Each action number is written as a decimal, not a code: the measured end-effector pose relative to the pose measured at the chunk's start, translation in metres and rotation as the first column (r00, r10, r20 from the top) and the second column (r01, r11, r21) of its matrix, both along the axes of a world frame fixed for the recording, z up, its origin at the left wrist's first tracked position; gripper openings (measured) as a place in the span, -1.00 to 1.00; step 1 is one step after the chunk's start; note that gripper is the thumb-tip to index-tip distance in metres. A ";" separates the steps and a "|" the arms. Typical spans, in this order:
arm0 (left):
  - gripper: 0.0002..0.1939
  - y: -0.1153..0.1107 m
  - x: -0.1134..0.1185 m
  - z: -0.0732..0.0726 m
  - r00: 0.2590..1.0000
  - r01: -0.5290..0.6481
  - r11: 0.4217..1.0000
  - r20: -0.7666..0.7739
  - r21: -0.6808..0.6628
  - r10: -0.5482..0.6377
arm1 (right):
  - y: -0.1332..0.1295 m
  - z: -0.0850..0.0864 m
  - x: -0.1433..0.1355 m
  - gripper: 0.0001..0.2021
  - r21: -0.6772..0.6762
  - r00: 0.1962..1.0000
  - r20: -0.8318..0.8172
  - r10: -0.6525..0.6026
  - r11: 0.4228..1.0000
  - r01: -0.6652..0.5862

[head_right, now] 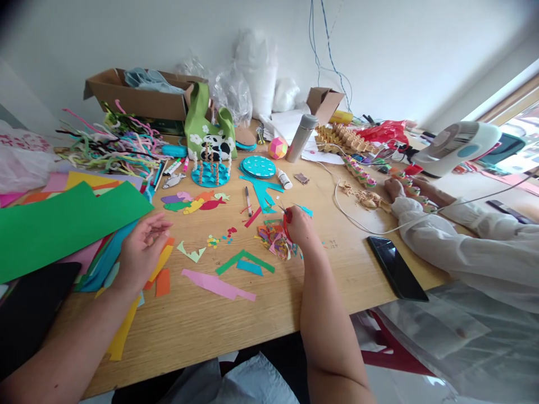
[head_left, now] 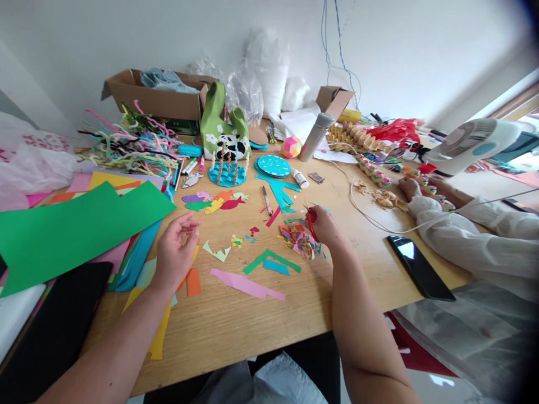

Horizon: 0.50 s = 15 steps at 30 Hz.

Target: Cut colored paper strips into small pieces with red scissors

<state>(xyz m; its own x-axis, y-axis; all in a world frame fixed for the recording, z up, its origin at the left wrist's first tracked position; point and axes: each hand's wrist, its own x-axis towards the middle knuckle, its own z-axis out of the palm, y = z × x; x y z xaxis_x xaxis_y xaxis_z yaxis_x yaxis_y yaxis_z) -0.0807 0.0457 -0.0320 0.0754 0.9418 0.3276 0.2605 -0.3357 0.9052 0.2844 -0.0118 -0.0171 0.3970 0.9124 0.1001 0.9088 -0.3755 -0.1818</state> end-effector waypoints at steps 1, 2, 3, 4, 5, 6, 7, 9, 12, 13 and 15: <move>-0.59 0.000 0.000 0.000 1.000 -0.001 1.000 0.004 -0.010 0.001 | -0.001 0.001 0.002 -0.81 0.012 1.000 -0.005 -0.014 1.000 0.015; -0.59 0.000 0.000 0.000 1.000 -0.002 1.000 0.007 -0.018 0.002 | -0.001 0.002 0.004 -0.81 0.020 1.000 -0.012 -0.024 1.000 0.024; -0.59 0.000 0.000 0.001 1.000 -0.003 1.000 0.008 -0.023 0.003 | -0.002 0.003 0.005 -0.81 0.023 0.999 -0.020 -0.028 0.999 0.028; -0.60 -0.001 0.000 0.001 1.000 -0.004 1.000 0.010 -0.027 0.004 | -0.002 0.002 0.005 -0.81 0.022 0.999 -0.029 -0.025 0.999 0.026; -0.60 -0.001 0.001 0.002 1.000 -0.004 1.000 0.015 -0.029 0.005 | -0.002 0.002 0.005 -0.81 0.020 0.999 -0.038 -0.018 1.000 0.019; -0.60 -0.001 0.001 0.002 1.000 -0.005 0.999 0.021 -0.032 0.005 | -0.002 0.001 0.005 -0.81 0.017 0.999 -0.045 -0.007 1.000 0.008; -0.60 -0.001 0.000 0.002 1.000 -0.007 0.999 0.030 -0.035 0.008 | -0.002 -0.001 0.003 -0.81 0.013 0.999 -0.051 0.005 1.000 -0.005; -0.59 0.000 0.000 0.003 0.998 -0.028 0.999 0.058 -0.040 0.031 | -0.001 -0.003 0.000 -0.82 0.006 0.998 -0.057 0.030 1.000 -0.030; -0.60 0.003 -0.003 0.004 0.981 -0.112 0.993 0.153 -0.039 0.116 | 0.000 -0.005 -0.004 -0.82 -0.004 0.996 -0.068 0.061 0.998 -0.062; -0.60 0.005 -0.003 0.004 0.969 -0.144 0.989 0.195 -0.037 0.148 | 0.000 -0.005 -0.005 -0.82 -0.004 0.995 -0.075 0.069 0.998 -0.069; -0.61 0.007 -0.005 0.004 0.942 -0.195 0.980 0.270 -0.036 0.197 | 0.001 -0.006 -0.005 -0.84 0.001 0.992 -0.098 0.078 0.997 -0.078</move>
